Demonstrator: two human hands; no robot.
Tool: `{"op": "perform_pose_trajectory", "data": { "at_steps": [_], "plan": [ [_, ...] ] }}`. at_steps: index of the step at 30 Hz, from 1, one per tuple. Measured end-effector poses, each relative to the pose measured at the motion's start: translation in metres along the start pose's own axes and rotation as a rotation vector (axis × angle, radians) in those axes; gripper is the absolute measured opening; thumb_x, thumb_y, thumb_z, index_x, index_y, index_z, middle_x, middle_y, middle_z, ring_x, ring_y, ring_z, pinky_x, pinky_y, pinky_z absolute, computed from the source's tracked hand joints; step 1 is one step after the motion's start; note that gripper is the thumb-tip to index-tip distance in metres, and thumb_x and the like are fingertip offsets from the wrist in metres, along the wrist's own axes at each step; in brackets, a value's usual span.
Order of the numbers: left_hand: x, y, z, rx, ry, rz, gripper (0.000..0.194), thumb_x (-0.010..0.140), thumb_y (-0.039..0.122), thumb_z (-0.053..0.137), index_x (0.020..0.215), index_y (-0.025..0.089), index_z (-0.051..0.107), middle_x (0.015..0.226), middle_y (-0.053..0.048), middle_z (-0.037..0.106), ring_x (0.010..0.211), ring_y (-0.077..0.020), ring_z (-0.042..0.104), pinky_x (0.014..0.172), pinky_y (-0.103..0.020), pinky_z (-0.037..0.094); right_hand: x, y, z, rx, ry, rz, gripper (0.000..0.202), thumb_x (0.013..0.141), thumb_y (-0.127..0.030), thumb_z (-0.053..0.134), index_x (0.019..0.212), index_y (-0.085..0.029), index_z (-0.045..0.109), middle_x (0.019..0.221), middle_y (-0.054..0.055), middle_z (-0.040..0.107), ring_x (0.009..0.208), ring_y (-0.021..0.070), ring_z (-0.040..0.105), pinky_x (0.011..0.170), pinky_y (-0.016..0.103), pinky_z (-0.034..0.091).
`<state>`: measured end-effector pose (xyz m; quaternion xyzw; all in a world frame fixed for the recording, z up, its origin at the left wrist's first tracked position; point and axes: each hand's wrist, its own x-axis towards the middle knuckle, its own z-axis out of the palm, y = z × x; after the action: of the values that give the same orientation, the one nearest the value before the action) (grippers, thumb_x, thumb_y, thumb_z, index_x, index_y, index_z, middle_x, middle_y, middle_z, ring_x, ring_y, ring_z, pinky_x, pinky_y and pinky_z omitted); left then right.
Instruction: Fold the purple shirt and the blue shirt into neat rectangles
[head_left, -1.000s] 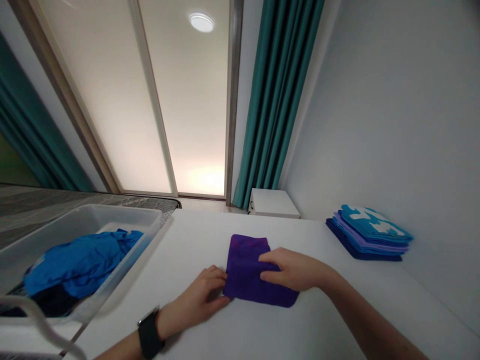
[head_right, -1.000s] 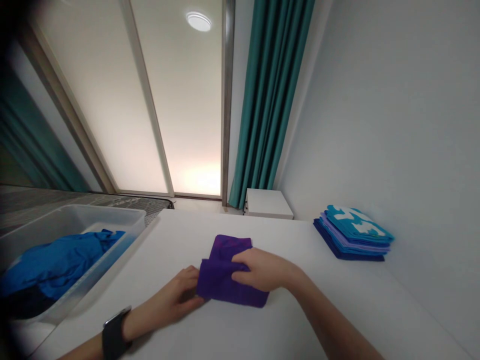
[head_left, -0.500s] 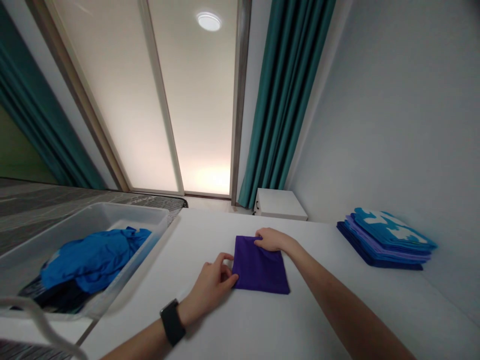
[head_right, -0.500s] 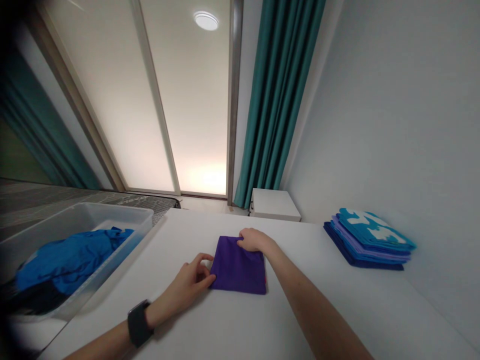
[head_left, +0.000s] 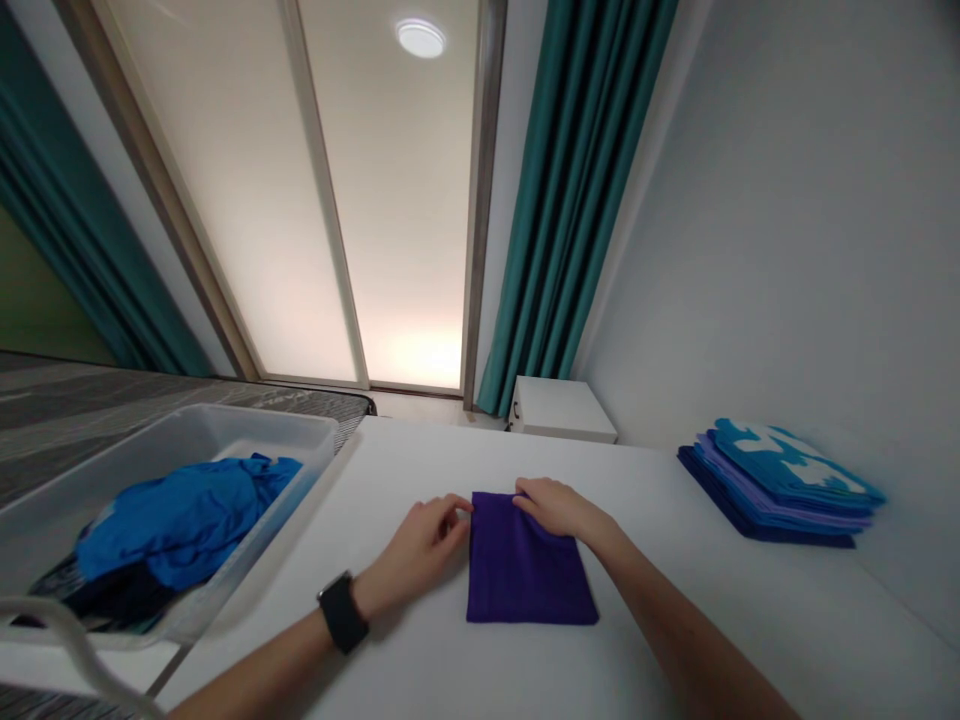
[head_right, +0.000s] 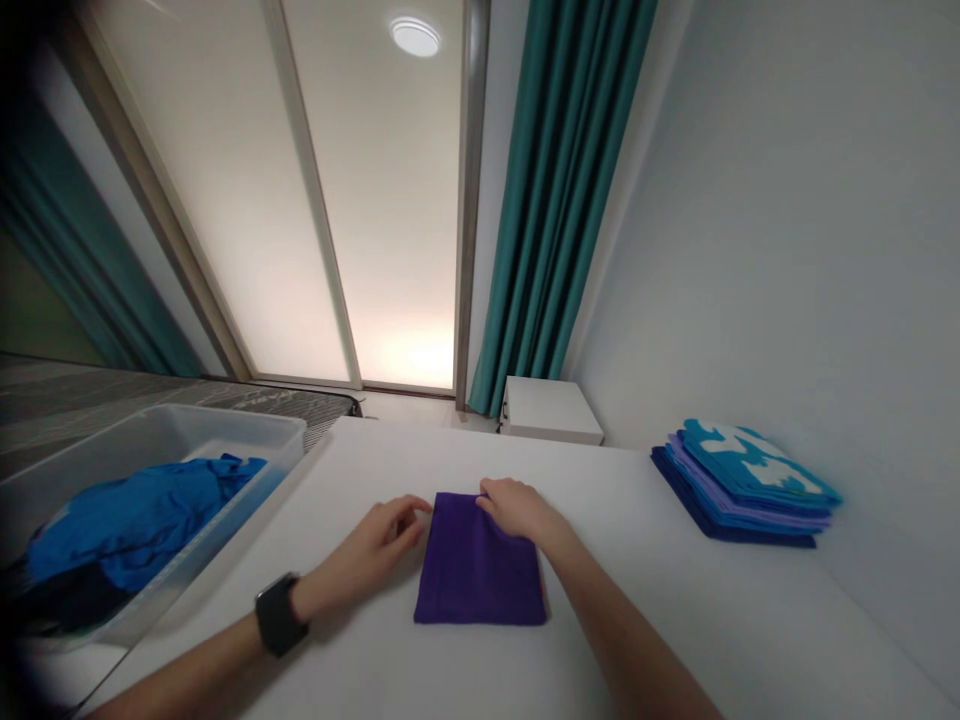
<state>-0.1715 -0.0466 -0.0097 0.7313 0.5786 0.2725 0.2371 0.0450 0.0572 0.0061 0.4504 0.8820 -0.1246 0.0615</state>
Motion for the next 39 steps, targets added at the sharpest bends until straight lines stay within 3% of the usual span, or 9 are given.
{"op": "perform_pose_trajectory", "data": {
  "at_steps": [3, 6, 9, 16, 24, 29, 39],
  "plan": [
    [0.035, -0.013, -0.004, 0.084, 0.053, 0.140, 0.031, 0.095, 0.034, 0.040, 0.102, 0.019, 0.067, 0.097, -0.007, 0.068, 0.094, -0.0213, 0.059, 0.087, -0.032, 0.042, 0.003, 0.006, 0.005, 0.030, 0.037, -0.021, 0.025, 0.098, -0.033, 0.044, 0.103, -0.019, 0.064, 0.103, 0.011, 0.071, 0.094, 0.0216, 0.065, 0.073, 0.027, 0.039],
    [0.062, -0.016, 0.005, 0.140, -0.030, 0.197, 0.035, 0.098, 0.034, 0.037, 0.095, 0.020, 0.069, 0.095, -0.006, 0.068, 0.091, -0.0207, 0.058, 0.086, -0.032, 0.042, 0.008, 0.014, 0.010, 0.127, 0.084, -0.055, 0.024, 0.097, -0.033, 0.046, 0.097, -0.019, 0.066, 0.097, 0.008, 0.072, 0.089, 0.0194, 0.064, 0.073, 0.026, 0.039],
    [0.074, -0.013, 0.019, 0.185, -0.040, 0.207, 0.037, 0.098, 0.035, 0.038, 0.086, 0.020, 0.069, 0.087, -0.005, 0.067, 0.086, -0.0203, 0.057, 0.083, -0.032, 0.041, 0.012, 0.021, 0.014, 0.240, 0.122, -0.115, 0.024, 0.097, -0.031, 0.047, 0.094, -0.019, 0.067, 0.092, 0.005, 0.072, 0.084, 0.0171, 0.063, 0.072, 0.024, 0.039],
    [0.076, -0.022, 0.033, 0.201, 0.057, 0.170, 0.031, 0.095, 0.034, 0.044, 0.082, 0.019, 0.068, 0.086, -0.005, 0.065, 0.086, -0.0202, 0.056, 0.078, -0.031, 0.039, 0.020, 0.024, 0.027, 0.055, 0.221, -0.052, 0.033, 0.101, -0.033, 0.037, 0.093, -0.017, 0.065, 0.102, 0.010, 0.070, 0.097, 0.0195, 0.062, 0.083, 0.026, 0.039],
    [0.080, -0.025, 0.019, 0.049, 0.010, 0.122, 0.036, 0.094, 0.034, 0.041, 0.073, 0.017, 0.064, 0.075, -0.004, 0.063, 0.074, -0.0177, 0.057, 0.071, -0.028, 0.040, 0.022, 0.027, 0.027, 0.022, 0.195, -0.050, 0.033, 0.103, -0.030, 0.034, 0.098, -0.017, 0.064, 0.106, 0.009, 0.067, 0.102, 0.0190, 0.061, 0.090, 0.026, 0.039],
    [0.078, -0.025, 0.016, 0.055, 0.029, 0.149, 0.039, 0.095, 0.037, 0.041, 0.069, 0.017, 0.062, 0.071, -0.003, 0.060, 0.072, -0.0173, 0.056, 0.070, -0.028, 0.039, 0.023, 0.025, 0.027, -0.001, 0.191, -0.015, 0.033, 0.103, -0.031, 0.033, 0.098, -0.019, 0.064, 0.107, 0.009, 0.067, 0.100, 0.0191, 0.061, 0.087, 0.026, 0.040],
    [0.080, -0.032, 0.025, 0.089, 0.050, 0.134, 0.026, 0.092, 0.032, 0.046, 0.078, 0.018, 0.063, 0.079, -0.005, 0.062, 0.079, -0.0197, 0.056, 0.076, -0.031, 0.042, 0.021, 0.021, 0.029, 0.011, 0.223, 0.035, 0.027, 0.102, -0.035, 0.037, 0.099, -0.022, 0.060, 0.107, 0.006, 0.068, 0.099, 0.0192, 0.062, 0.078, 0.026, 0.038]
  ]
}}
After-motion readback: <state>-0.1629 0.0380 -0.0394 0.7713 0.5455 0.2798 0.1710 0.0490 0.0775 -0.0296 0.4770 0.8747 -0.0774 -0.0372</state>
